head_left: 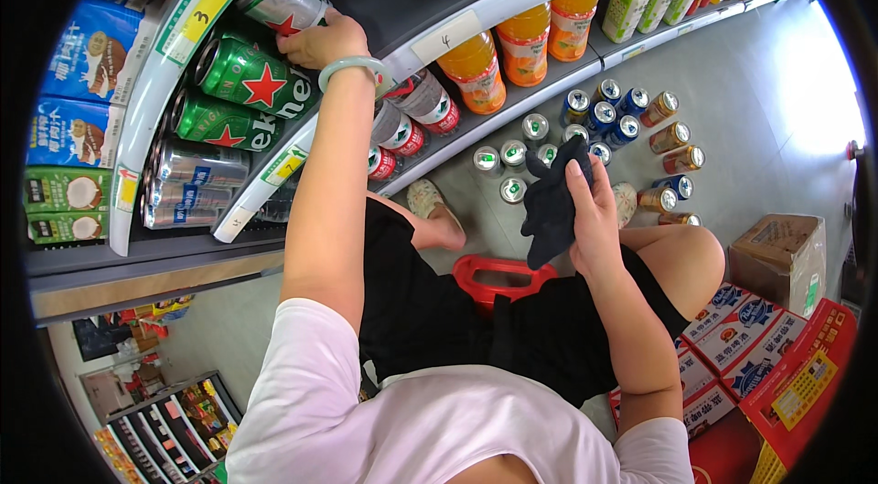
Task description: The person sits on a small stool and wipes beverage cans with a black cloth before placing them on a refrigerated shelf. They handle multiple cans of beer and soda, cleaning each one individually and arranging them in rows.
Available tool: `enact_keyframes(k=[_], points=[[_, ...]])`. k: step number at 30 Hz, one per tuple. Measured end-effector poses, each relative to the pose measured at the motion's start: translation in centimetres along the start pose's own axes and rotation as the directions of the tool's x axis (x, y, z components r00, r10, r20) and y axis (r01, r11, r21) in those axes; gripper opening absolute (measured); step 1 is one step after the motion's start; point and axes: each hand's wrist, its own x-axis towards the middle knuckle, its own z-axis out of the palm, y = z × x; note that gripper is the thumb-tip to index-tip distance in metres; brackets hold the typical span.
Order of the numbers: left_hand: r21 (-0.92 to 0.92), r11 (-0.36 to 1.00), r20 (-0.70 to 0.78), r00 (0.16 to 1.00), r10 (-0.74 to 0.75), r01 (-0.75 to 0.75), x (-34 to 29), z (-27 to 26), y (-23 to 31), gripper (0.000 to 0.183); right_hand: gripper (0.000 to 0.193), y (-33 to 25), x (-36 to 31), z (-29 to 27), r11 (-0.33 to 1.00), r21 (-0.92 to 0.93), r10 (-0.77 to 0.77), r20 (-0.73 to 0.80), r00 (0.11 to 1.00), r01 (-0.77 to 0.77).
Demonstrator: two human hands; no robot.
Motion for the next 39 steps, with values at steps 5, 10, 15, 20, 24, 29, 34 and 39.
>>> enact_keyframes(k=[5,10,15,20,24,29,34,39], points=[[-0.013,1.0,-0.02,1.0,-0.024,0.024,0.7,0.7,-0.1,0.093,0.027,-0.1,0.0,-0.3,0.998,0.059,0.01,-0.01,1.0,-0.009],[0.018,0.991,0.128,0.983,0.132,-0.135,0.7,0.9,-2.5,0.13,0.025,-2.9,0.4,-1.6,0.987,0.153,-0.034,-0.129,0.991,0.053],[-0.109,0.854,0.206,0.828,0.521,-0.51,-7.0,-3.6,-5.7,0.126,0.023,-7.3,1.5,-5.9,0.941,0.219,-0.197,-0.269,0.943,0.259],[-0.009,0.805,0.127,0.798,0.589,-0.593,-6.0,-2.5,-5.2,0.104,0.032,-8.2,1.4,-8.6,0.942,0.284,-0.137,-0.169,0.976,0.181],[-0.001,0.747,0.202,0.732,0.651,-0.664,-3.7,-3.5,-2.8,0.078,0.034,-8.0,1.3,-6.0,0.931,0.354,-0.04,-0.145,0.989,0.09],[0.021,0.823,0.081,0.822,0.564,-0.567,0.3,-1.8,-2.8,0.089,0.033,-7.4,1.6,-5.7,0.932,0.362,0.025,-0.119,0.993,0.02],[0.178,0.875,0.142,0.892,0.429,-0.449,1.9,-1.2,-1.8,0.101,0.035,-7.3,1.6,-6.9,0.935,0.353,0.033,-0.039,0.999,-0.017],[0.164,0.889,0.175,0.899,0.401,-0.428,1.3,-1.8,-1.9,0.108,0.037,-7.7,2.0,-6.4,0.921,0.387,0.085,-0.117,0.989,-0.034]])
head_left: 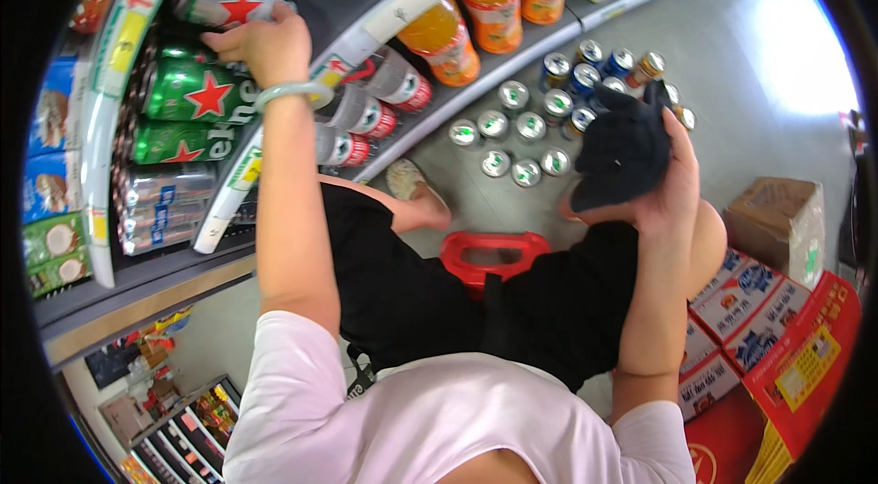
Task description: The person sits on a small stool and wipes beverage cans with a black cloth before placing them on a refrigerated shelf. They handle multiple cans of beer and soda, cleaning each one individually and arranging them in rows.
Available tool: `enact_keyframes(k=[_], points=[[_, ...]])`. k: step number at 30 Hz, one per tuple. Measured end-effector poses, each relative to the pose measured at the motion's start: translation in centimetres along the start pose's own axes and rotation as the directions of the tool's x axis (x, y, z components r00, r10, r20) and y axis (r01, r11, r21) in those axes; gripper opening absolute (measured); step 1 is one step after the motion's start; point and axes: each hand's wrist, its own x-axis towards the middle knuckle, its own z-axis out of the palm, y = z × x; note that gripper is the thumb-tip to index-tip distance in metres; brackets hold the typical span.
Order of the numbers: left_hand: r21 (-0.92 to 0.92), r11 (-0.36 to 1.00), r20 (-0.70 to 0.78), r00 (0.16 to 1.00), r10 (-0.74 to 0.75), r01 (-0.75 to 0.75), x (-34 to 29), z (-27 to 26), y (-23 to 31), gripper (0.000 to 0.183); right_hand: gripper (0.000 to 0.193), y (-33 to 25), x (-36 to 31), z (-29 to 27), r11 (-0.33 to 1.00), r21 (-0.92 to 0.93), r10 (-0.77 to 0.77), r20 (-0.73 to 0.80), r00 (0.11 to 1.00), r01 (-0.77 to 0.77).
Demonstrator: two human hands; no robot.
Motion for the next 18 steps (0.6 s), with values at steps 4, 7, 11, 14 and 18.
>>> enact_keyframes(k=[4,7,11,14,18], points=[[-0.263,0.922,0.02,0.954,0.298,-0.283,-6.3,-2.0,2.1,0.109,0.028,0.0,2.5,-2.4,0.977,-0.174,-0.139,-0.07,0.988,0.125],[-0.465,0.875,0.244,0.93,0.276,-0.137,-9.7,-4.5,3.5,0.087,0.032,2.9,3.9,-2.4,0.872,-0.473,-0.243,-0.194,0.95,0.127],[-0.553,0.814,0.395,0.803,0.447,-0.18,-11.4,-4.7,0.3,0.069,0.045,9.8,8.8,-8.1,0.389,-0.921,-0.207,-0.074,0.976,0.013],[-0.523,0.762,0.41,0.672,0.617,-0.381,-13.1,-3.2,-1.3,0.049,0.053,15.9,11.4,-13.3,-0.123,-0.952,-0.18,0.3,0.937,0.281],[-0.616,0.668,0.496,0.453,0.74,-0.416,-14.2,-3.7,1.5,0.039,0.044,23.9,15.3,-23.8,-0.901,-0.372,0.018,0.482,0.876,0.223]])
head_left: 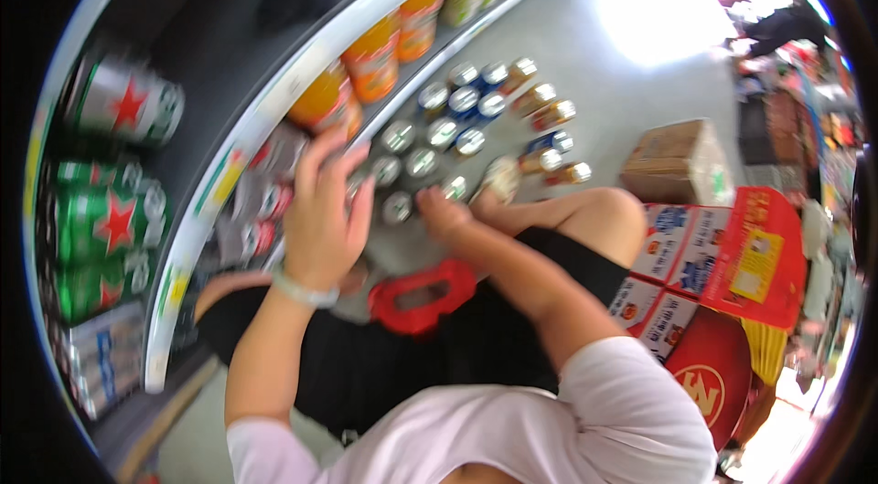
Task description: The person sits on a small stool and wipes beverage cans with a black cloth before placing them on a refrigerated shelf. They handle multiple cans of beer and soda, cleaning each one individually and arranging them in rows.
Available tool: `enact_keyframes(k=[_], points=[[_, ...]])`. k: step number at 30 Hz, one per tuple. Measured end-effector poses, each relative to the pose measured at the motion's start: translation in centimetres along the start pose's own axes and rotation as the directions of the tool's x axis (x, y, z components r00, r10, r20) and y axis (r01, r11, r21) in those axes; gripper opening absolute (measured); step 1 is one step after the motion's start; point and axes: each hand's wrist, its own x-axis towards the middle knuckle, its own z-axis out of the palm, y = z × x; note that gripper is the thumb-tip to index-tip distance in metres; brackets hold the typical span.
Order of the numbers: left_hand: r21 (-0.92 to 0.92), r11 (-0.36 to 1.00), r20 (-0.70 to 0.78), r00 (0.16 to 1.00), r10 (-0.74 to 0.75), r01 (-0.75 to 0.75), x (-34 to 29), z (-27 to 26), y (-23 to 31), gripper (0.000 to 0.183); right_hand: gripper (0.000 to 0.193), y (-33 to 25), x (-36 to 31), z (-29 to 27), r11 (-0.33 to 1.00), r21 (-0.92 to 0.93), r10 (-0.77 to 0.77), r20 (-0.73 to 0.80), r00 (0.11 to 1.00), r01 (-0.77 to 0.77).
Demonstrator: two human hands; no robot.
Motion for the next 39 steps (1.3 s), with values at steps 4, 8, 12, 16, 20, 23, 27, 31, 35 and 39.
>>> enact_keyframes(k=[4,8,12,16,20,23,27,31,35,39], points=[[-0.024,0.995,0.115,0.989,-0.097,0.101,-2.1,-0.1,-0.6,0.026,0.043,-3.7,1.9,-2.1,0.956,-0.292,0.047,0.119,0.992,-0.011],[-0.024,1.0,0.178,0.984,-0.005,0.009,-2.2,-0.7,0.4,0.015,0.04,-3.1,2.4,-2.4,0.955,-0.29,0.005,0.21,0.978,0.057],[-0.007,1.0,0.207,0.978,0.018,-0.016,-2.4,-0.8,0.0,0.014,0.032,-1.4,3.2,-3.7,0.98,-0.041,-0.167,0.374,0.912,0.197],[-0.011,0.998,0.373,0.926,-0.06,0.069,-3.2,-0.4,0.0,0.026,0.045,-1.6,-0.5,-7.6,0.985,0.079,-0.172,0.539,0.825,0.153],[0.03,0.999,0.535,0.845,0.009,-0.03,-6.0,-1.3,-1.8,0.073,0.075,-0.1,-1.5,-28.8,0.949,0.315,-0.206,0.595,0.777,0.011],[-0.087,0.991,0.664,0.735,0.134,-0.102,-6.0,-0.4,0.8,0.101,0.074,2.1,-4.0,-38.9,0.754,0.655,-0.261,0.362,0.895,-0.045],[-0.528,0.545,0.764,0.644,-0.028,0.651,-5.6,-1.1,4.3,0.098,0.077,2.0,-5.3,-43.5,0.325,0.945,-0.06,0.051,0.997,-0.029],[-0.667,0.41,0.676,0.737,-0.017,0.622,-5.3,-1.7,4.7,0.092,0.075,-0.4,-5.5,-42.3,0.179,0.946,0.092,-0.291,0.952,0.272],[-0.664,0.433,0.677,0.736,0.0,0.61,-5.0,-1.5,4.0,0.091,0.063,-0.5,-5.9,-43.3,0.484,0.774,0.075,-0.502,0.862,0.408],[-0.728,0.449,0.577,0.817,-0.009,0.518,-4.7,-1.2,4.5,0.096,0.045,0.0,-6.4,-46.0,0.461,0.738,-0.033,-0.541,0.84,0.493]])
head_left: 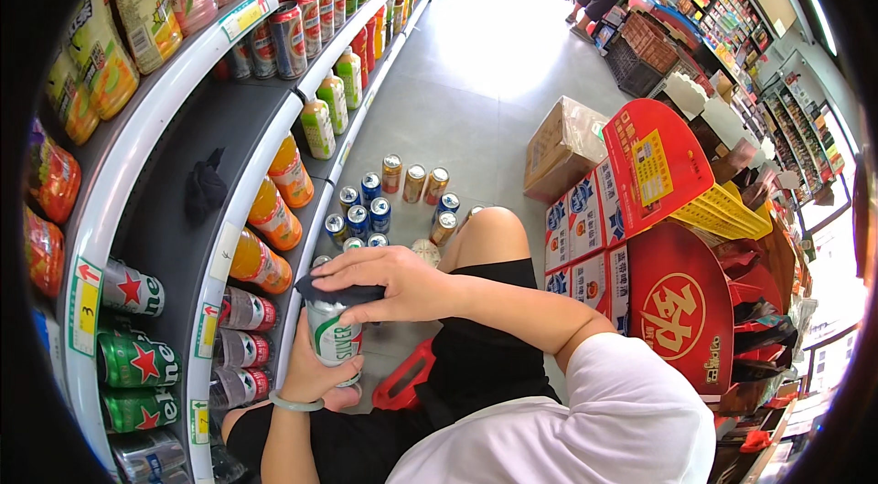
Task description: The person sits on a small stool and wipes beverage cans with a black cloth before placing them on a refrigerated shelf. They handle multiple cans of beer and soda, cleaning each one individually and arranging them in rows.
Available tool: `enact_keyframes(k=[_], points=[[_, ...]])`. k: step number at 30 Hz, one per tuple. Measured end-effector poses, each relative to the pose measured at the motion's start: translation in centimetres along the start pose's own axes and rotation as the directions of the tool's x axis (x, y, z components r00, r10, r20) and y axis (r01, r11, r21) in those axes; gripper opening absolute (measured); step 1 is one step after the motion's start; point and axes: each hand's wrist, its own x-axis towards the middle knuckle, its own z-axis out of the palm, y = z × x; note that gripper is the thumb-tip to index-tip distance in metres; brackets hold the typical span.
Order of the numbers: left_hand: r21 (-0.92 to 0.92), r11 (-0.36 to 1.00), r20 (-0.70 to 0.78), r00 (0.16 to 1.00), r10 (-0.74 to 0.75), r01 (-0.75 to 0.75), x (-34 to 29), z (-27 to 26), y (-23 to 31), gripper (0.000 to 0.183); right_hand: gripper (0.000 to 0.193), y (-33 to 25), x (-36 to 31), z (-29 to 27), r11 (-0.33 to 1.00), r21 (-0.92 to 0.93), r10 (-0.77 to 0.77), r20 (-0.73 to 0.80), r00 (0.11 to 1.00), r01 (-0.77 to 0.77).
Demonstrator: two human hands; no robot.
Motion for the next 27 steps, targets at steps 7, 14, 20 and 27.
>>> enact_keyframes(k=[7,14,20,27], points=[[0.083,0.992,-0.067,0.992,0.104,-0.098,-0.8,0.1,0.5,0.099,0.052,-1.3,-0.2,0.7,0.893,-0.44,-0.18,-0.152,0.972,0.097],[0.224,0.95,-0.132,0.959,0.249,-0.216,-0.8,-1.0,0.5,0.098,0.021,0.7,-0.9,1.6,0.737,0.625,0.576,-0.382,0.723,-0.257],[0.325,0.936,-0.08,0.983,0.167,-0.132,-0.5,-0.8,1.2,0.1,0.017,-2.0,1.4,1.0,0.986,-0.111,-0.125,-0.026,0.992,0.121],[0.217,0.968,-0.13,0.979,0.158,-0.127,-0.3,-1.0,0.0,0.105,0.015,-0.3,2.2,0.5,0.845,-0.533,-0.096,-0.06,0.994,0.05]])
